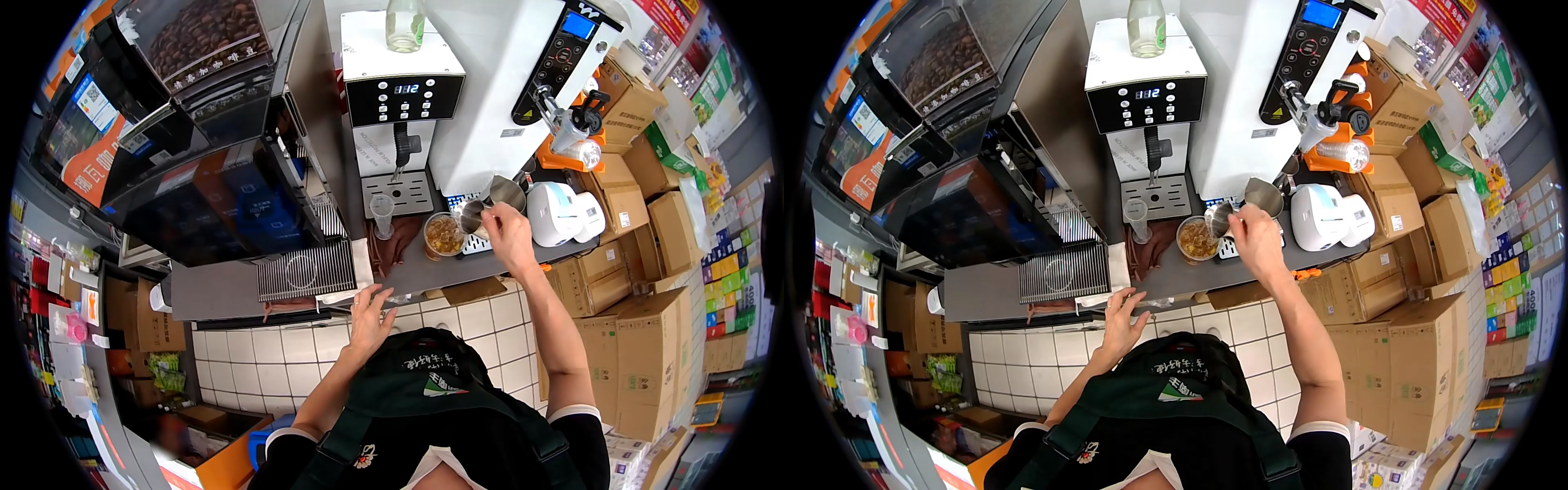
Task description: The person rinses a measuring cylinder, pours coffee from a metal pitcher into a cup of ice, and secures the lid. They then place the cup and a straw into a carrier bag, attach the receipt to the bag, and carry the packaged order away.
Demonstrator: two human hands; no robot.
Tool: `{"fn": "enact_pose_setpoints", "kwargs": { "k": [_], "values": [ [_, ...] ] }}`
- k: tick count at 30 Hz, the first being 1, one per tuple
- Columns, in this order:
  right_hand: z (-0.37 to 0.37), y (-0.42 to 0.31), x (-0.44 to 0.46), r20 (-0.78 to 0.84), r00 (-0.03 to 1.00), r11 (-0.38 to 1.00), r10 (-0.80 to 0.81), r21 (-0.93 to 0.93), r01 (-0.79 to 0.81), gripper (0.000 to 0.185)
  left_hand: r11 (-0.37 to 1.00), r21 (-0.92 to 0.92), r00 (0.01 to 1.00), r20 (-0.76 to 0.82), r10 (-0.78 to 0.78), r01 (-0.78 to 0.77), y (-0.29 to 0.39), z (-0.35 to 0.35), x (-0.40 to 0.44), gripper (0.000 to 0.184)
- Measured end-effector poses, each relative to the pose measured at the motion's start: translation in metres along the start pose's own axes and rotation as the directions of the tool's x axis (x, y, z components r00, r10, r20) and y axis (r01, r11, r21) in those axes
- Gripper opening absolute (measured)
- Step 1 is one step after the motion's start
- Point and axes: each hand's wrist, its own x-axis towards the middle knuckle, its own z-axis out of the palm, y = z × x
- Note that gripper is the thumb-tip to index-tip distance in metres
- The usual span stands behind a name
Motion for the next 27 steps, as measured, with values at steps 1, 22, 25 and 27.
{"fn": "enact_pose_setpoints", "kwargs": {
  "k": [1,22,25,27],
  "values": [
    [-0.003,0.003,0.000,-0.003,1.000,1.000,0.002,0.000,-0.002,0.017,1.000,0.001,1.000,-0.002,0.005,-0.005,0.000,-0.001,0.000,0.044],
    [0.010,0.022,-0.025,0.022,0.971,0.970,-0.238,-0.047,0.239,0.012,0.985,-0.153,0.997,-0.040,0.071,-0.077,0.033,0.011,0.035,0.044],
    [0.011,0.020,-0.023,0.050,0.948,0.947,-0.313,-0.062,0.316,0.012,0.990,-0.140,0.998,-0.055,0.022,-0.030,0.032,0.014,0.024,0.044],
    [0.011,0.021,-0.021,0.063,0.937,0.936,-0.344,-0.064,0.347,0.012,0.990,-0.140,0.998,-0.062,-0.011,0.002,0.032,0.015,0.018,0.043]
  ]
}}
